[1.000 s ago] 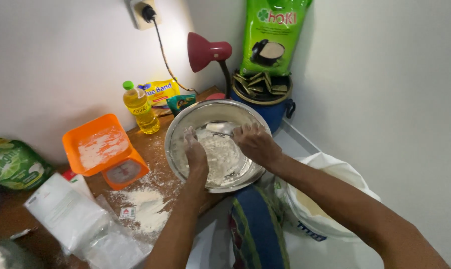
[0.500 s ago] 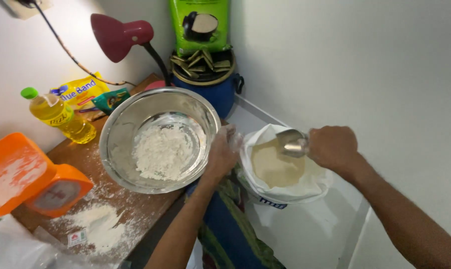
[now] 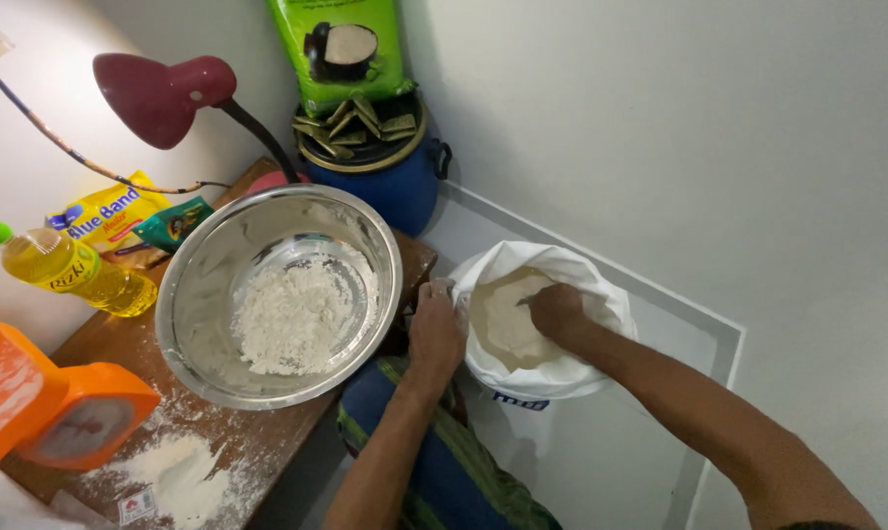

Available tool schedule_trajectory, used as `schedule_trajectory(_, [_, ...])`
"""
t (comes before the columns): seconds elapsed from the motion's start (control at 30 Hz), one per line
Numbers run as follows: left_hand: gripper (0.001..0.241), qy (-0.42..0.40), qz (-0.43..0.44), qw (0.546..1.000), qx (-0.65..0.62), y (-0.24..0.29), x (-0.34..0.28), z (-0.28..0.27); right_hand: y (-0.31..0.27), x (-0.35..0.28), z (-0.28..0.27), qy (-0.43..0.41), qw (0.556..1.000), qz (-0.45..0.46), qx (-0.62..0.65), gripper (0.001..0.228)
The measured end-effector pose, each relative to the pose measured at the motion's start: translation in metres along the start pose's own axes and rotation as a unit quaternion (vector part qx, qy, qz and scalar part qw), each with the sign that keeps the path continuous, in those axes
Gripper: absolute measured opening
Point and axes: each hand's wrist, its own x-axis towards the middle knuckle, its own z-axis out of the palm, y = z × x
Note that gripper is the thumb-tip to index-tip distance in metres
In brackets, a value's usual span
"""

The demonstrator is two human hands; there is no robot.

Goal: Preparing dough by scooping flour into a bowl, weighing it on a scale, and handling dough balls.

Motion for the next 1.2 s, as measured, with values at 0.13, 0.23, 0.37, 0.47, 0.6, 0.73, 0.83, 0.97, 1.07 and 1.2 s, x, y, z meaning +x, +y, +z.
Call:
schedule_trajectory(0.13, [0.032, 0.007, 0.010, 1.000, 0.004, 0.008, -0.002, -0.006, -0.013, -0.053, -0.075, -0.035, 0.995, -0.010, 0.093, 0.032])
schedule_trajectory(0.23, [0.032, 0.000, 0.023, 0.999, 0.042, 0.026, -0.010, -0.015, -0.002, -0.053, -0.056, -0.054, 0.985, -0.054, 0.157, 0.033])
schedule_trajectory(0.37, [0.028, 0.004, 0.037, 0.992, 0.119, 0.038, -0.011, -0.015, 0.003, -0.059, -0.068, -0.088, 0.976, -0.034, 0.197, 0.038])
schedule_trajectory(0.47, [0.028, 0.009, 0.036, 0.994, 0.105, 0.031, -0.010, -0.008, 0.002, -0.081, -0.102, -0.110, 0.966, -0.032, 0.230, 0.042])
schedule_trajectory(0.6, [0.027, 0.011, 0.044, 0.995, 0.091, 0.028, -0.010, -0.011, -0.001, -0.080, -0.105, -0.128, 0.960, -0.041, 0.245, 0.048])
schedule_trajectory(0.73, [0.026, 0.013, 0.039, 0.995, 0.088, 0.027, -0.010, -0.011, -0.002, -0.074, -0.095, -0.122, 0.956, -0.046, 0.263, 0.048])
schedule_trajectory(0.83, [0.026, 0.018, 0.045, 0.993, 0.112, 0.022, -0.008, -0.006, 0.000, -0.070, -0.086, -0.108, 0.953, -0.055, 0.276, 0.052])
schedule_trajectory(0.97, [0.024, 0.020, 0.047, 0.993, 0.102, 0.023, -0.008, -0.010, 0.002, -0.071, -0.093, -0.108, 0.949, -0.074, 0.286, 0.055])
schedule_trajectory(1.07, [0.025, 0.015, 0.041, 0.994, 0.100, 0.023, -0.008, -0.011, 0.009, -0.081, -0.107, -0.111, 0.942, -0.069, 0.308, 0.063])
schedule_trajectory(1.2, [0.029, 0.010, 0.038, 0.995, 0.091, 0.026, -0.014, -0.020, 0.020, -0.096, -0.128, -0.104, 0.920, -0.069, 0.370, 0.066])
